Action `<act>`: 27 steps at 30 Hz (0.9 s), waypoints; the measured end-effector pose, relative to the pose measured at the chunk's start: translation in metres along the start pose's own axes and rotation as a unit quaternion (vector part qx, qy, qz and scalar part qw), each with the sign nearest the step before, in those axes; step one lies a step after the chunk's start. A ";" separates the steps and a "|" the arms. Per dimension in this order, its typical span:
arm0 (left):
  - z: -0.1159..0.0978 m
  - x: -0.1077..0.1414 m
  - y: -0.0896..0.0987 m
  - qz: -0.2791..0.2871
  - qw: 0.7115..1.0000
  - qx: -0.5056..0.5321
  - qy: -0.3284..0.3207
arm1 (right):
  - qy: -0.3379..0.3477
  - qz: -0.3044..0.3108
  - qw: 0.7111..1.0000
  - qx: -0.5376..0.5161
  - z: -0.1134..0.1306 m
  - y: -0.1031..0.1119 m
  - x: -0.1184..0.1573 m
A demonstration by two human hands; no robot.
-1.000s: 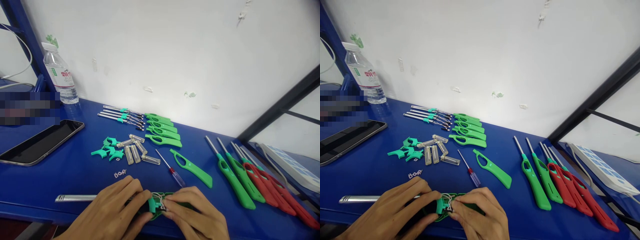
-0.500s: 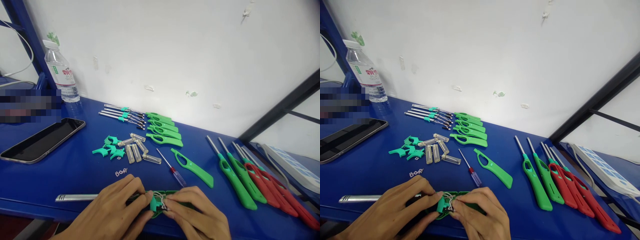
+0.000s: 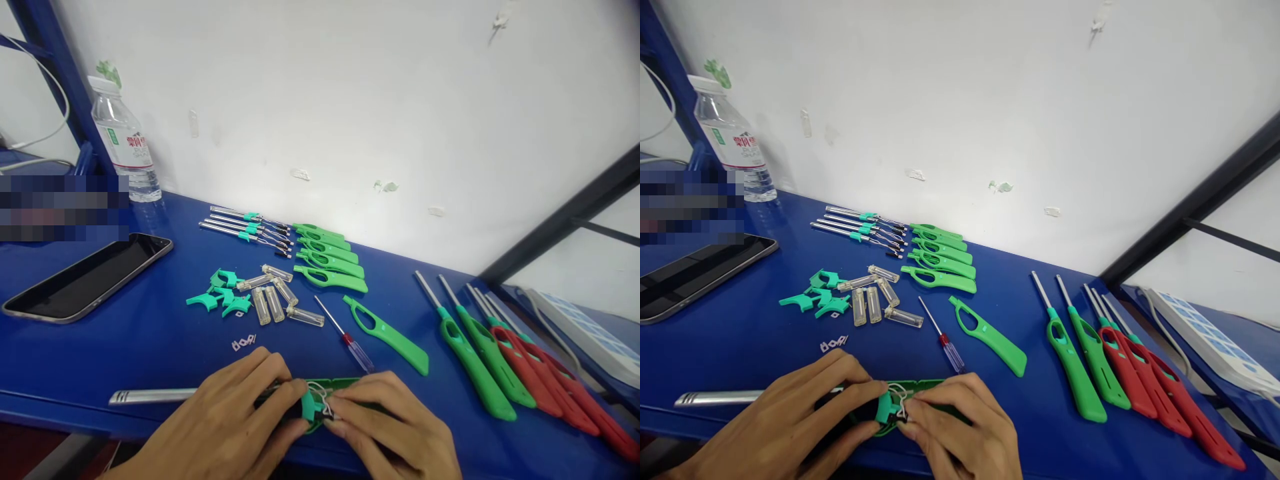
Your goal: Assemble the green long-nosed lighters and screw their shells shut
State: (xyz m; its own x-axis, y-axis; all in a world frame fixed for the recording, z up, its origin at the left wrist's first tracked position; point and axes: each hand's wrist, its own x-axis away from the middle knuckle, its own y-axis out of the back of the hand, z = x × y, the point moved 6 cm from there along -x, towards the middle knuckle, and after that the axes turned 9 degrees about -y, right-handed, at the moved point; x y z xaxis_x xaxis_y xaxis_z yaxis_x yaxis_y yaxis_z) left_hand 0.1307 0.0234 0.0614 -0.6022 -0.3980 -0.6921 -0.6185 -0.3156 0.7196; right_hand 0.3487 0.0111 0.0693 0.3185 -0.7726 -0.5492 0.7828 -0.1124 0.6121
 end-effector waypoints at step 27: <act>0.004 0.006 -0.002 0.010 0.998 0.064 0.009 | -0.056 0.043 0.997 0.021 -0.006 -0.001 0.005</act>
State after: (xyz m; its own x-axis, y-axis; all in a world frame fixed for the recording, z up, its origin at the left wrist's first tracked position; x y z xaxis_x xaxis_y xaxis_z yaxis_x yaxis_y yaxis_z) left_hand 0.1265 0.0246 0.0555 -0.6068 -0.4189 -0.6755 -0.6659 -0.1960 0.7198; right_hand 0.3534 0.0113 0.0626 0.3203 -0.8450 -0.4283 0.7311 -0.0671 0.6790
